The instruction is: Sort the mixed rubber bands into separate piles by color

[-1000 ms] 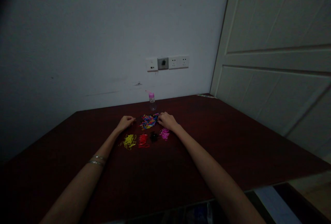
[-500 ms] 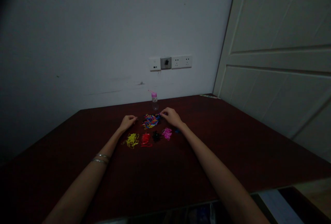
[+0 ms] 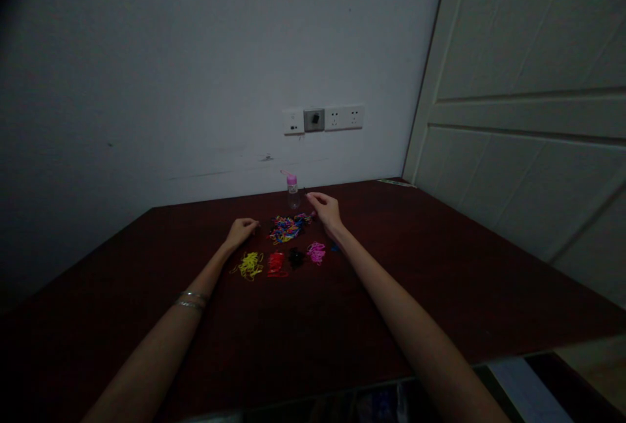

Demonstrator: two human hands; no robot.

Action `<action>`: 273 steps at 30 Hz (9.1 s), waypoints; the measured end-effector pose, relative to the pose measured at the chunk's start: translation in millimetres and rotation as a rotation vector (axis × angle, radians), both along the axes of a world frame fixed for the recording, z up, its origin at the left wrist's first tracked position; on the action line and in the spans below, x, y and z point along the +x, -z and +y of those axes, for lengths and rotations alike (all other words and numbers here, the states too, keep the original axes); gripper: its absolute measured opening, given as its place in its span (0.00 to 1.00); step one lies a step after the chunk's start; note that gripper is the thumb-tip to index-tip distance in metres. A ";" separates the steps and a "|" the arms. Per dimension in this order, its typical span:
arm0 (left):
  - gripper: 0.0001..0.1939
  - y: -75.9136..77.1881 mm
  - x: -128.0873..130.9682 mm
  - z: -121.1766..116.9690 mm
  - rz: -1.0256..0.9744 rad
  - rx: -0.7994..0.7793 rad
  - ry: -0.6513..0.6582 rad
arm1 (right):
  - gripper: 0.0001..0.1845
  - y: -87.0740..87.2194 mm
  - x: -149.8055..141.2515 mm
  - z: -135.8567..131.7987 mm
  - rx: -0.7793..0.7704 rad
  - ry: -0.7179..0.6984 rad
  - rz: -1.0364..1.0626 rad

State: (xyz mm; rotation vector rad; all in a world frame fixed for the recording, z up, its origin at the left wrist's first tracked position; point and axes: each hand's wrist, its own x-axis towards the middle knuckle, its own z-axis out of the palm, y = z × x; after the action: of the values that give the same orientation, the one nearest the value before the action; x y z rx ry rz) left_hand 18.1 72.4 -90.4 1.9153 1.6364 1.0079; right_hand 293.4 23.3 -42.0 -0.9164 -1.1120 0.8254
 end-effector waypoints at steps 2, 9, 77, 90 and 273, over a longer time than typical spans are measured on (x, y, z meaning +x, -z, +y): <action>0.16 0.2 -0.3 0.0 -0.005 -0.003 0.001 | 0.21 -1.2 -0.8 -1.5 -0.016 -0.014 0.034; 0.17 1.3 -1.5 0.4 -0.010 -0.005 0.007 | 0.21 -4.0 -2.8 -5.9 -0.099 -0.047 0.171; 0.19 -7.4 10.3 -2.6 -0.003 -0.121 0.234 | 0.16 50.9 92.5 29.4 -0.121 0.027 -0.570; 0.17 -10.0 20.5 -3.9 -0.030 -0.102 0.259 | 0.19 57.7 100.5 25.8 -0.257 0.104 -0.451; 0.19 10.1 -21.4 22.9 -0.098 0.079 -0.036 | 0.10 18.0 22.1 12.4 0.146 0.032 -0.658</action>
State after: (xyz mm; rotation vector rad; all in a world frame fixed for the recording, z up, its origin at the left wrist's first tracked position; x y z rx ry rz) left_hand -3.3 95.4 -100.6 1.8608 1.6036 1.1776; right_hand 315.6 35.7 -60.0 -1.1120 -1.6939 0.4052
